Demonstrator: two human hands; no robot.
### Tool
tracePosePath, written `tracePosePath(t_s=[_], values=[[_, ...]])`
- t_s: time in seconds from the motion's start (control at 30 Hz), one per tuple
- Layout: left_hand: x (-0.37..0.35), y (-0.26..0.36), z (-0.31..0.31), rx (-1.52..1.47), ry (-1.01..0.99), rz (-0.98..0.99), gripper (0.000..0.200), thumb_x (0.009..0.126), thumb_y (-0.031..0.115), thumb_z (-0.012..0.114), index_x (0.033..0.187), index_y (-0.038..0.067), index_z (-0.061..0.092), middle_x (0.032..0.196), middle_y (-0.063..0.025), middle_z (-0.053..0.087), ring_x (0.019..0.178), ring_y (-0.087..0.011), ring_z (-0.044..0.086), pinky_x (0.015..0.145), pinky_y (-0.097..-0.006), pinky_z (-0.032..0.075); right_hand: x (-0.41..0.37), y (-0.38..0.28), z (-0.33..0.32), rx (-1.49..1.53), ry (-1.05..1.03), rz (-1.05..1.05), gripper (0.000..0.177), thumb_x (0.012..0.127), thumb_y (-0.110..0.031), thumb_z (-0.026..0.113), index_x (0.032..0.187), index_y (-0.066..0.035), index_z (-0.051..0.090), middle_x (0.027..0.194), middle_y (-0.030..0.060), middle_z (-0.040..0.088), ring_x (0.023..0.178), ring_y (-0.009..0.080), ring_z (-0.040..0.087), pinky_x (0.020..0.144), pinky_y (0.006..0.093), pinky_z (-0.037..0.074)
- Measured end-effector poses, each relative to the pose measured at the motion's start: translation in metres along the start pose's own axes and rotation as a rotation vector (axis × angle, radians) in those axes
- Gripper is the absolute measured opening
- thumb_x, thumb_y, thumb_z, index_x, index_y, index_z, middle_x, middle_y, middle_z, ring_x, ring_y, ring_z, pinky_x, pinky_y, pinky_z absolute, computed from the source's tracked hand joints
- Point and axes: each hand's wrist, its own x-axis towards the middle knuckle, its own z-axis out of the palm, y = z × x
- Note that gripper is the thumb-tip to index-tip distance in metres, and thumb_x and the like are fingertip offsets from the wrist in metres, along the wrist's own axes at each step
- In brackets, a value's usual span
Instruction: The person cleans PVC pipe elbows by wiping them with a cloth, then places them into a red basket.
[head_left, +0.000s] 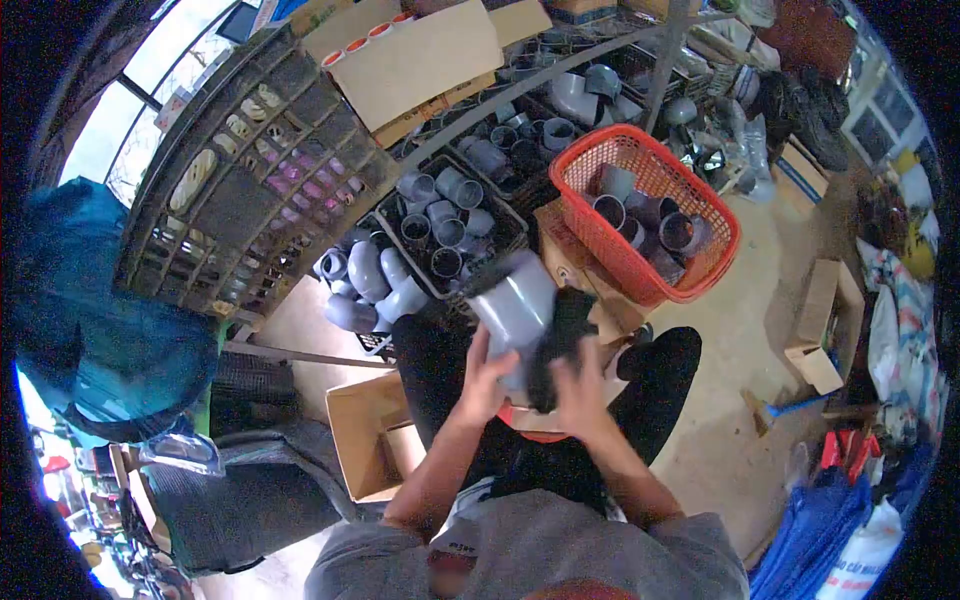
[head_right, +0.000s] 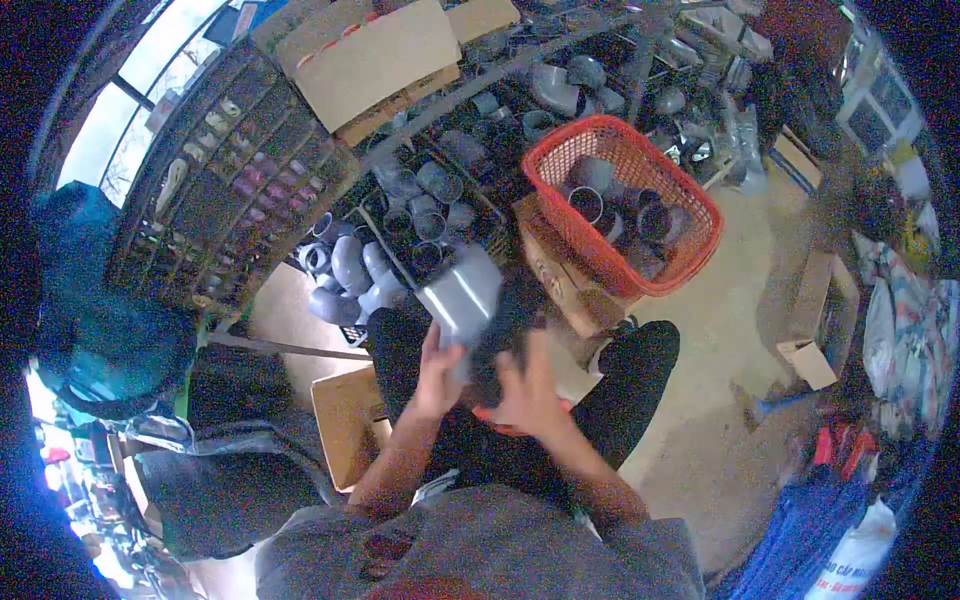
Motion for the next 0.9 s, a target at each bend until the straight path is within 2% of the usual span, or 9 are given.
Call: tracePosePath(t_s=[0.13,0.23,0.37,0.57,0.63,0.7,0.77,0.83,0.9], values=[[0.009,-0.031,-0.052,0.263,-0.045,-0.132,0.074,0.082,0.009,0.068,0.147,-0.003,0.034,0.137,-0.0110,0.052,0.127,-0.0184,0.048,0.104,-0.0348,0.043,0.041,-0.014,-0.009,-0.056,-0.109,-0.283,0.059,0.087,-0.012,0.061,0.139,0.007,0.041,0.156,0.0350,0.022,0.143,0.0557,0.022,0.118,0.0584,0.016],[-0.011,0.012,-0.009,0.491,-0.273,-0.080,0.083,0.080,0.005,0.072,0.151,-0.001,0.027,0.145,-0.0111,0.044,0.133,-0.0194,0.042,0.114,-0.0372,0.033,0.045,0.017,-0.013,0.418,-0.058,0.307,0.059,0.098,-0.024,0.052,0.147,0.005,0.035,0.156,0.0251,0.031,0.146,0.0391,0.029,0.120,0.0460,0.021],[-0.002,0.012,-0.017,0.218,-0.172,0.034,0.092,0.078,0.002,0.073,0.154,0.004,0.021,0.149,-0.0101,0.039,0.138,-0.0218,0.037,0.118,-0.0392,0.027,0.002,0.020,0.012,0.322,-0.040,0.424,0.063,0.101,-0.030,0.050,0.148,0.006,0.031,0.152,0.0310,0.032,0.143,0.0445,0.030,0.120,0.0479,0.020],[-0.003,0.014,0.003,0.322,-0.068,-0.111,0.091,0.073,0.010,0.085,0.147,0.002,0.032,0.138,-0.0123,0.050,0.128,-0.0217,0.048,0.110,-0.0403,0.038,0.027,-0.008,-0.009,-0.089,-0.028,-0.280,0.048,0.099,-0.024,0.049,0.137,0.006,0.045,0.151,0.0298,0.035,0.140,0.0413,0.037,0.116,0.0527,0.028],[-0.006,0.023,0.008,0.511,-0.109,-0.009,0.092,0.070,0.012,0.087,0.145,0.001,0.036,0.136,-0.0119,0.052,0.128,-0.0219,0.048,0.108,-0.0395,0.040,0.043,-0.009,-0.018,0.999,-0.041,0.537,0.047,0.097,-0.022,0.052,0.135,0.004,0.049,0.147,0.0226,0.043,0.137,0.0321,0.043,0.114,0.0487,0.033],[0.001,0.025,-0.002,0.417,-0.179,0.112,0.093,0.067,0.015,0.089,0.143,0.000,0.037,0.133,-0.0120,0.054,0.125,-0.0221,0.052,0.108,-0.0386,0.041,0.018,0.009,-0.002,1.140,-0.030,0.782,0.052,0.095,-0.023,0.053,0.140,0.004,0.045,0.143,0.0164,0.049,0.133,0.0250,0.047,0.112,0.0444,0.036],[0.009,0.030,0.006,0.126,0.099,0.098,0.083,0.078,0.036,0.081,0.140,-0.003,0.040,0.126,-0.0119,0.058,0.114,-0.0206,0.057,0.103,-0.0369,0.043,0.001,-0.008,0.018,0.445,-0.047,0.641,0.054,0.094,-0.019,0.052,0.141,0.006,0.042,0.147,0.0222,0.044,0.136,0.0327,0.043,0.115,0.0483,0.032],[0.024,0.023,-0.016,0.157,0.124,0.038,0.076,0.086,0.041,0.073,0.139,-0.003,0.041,0.125,-0.0121,0.058,0.113,-0.0198,0.056,0.098,-0.0346,0.045,0.011,-0.020,0.010,0.152,-0.221,-0.053,0.059,0.087,-0.007,0.048,0.142,0.012,0.036,0.155,0.0344,0.024,0.145,0.0521,0.021,0.118,0.0576,0.019],[0.023,0.002,-0.028,0.394,-0.015,0.074,0.066,0.084,0.015,0.068,0.141,-0.001,0.040,0.128,-0.0096,0.056,0.117,-0.0187,0.053,0.103,-0.0336,0.040,0.047,-0.028,-0.001,-0.075,-0.071,-0.224,0.055,0.092,-0.015,0.050,0.139,0.013,0.040,0.154,0.0336,0.028,0.146,0.0464,0.024,0.119,0.0517,0.020]])
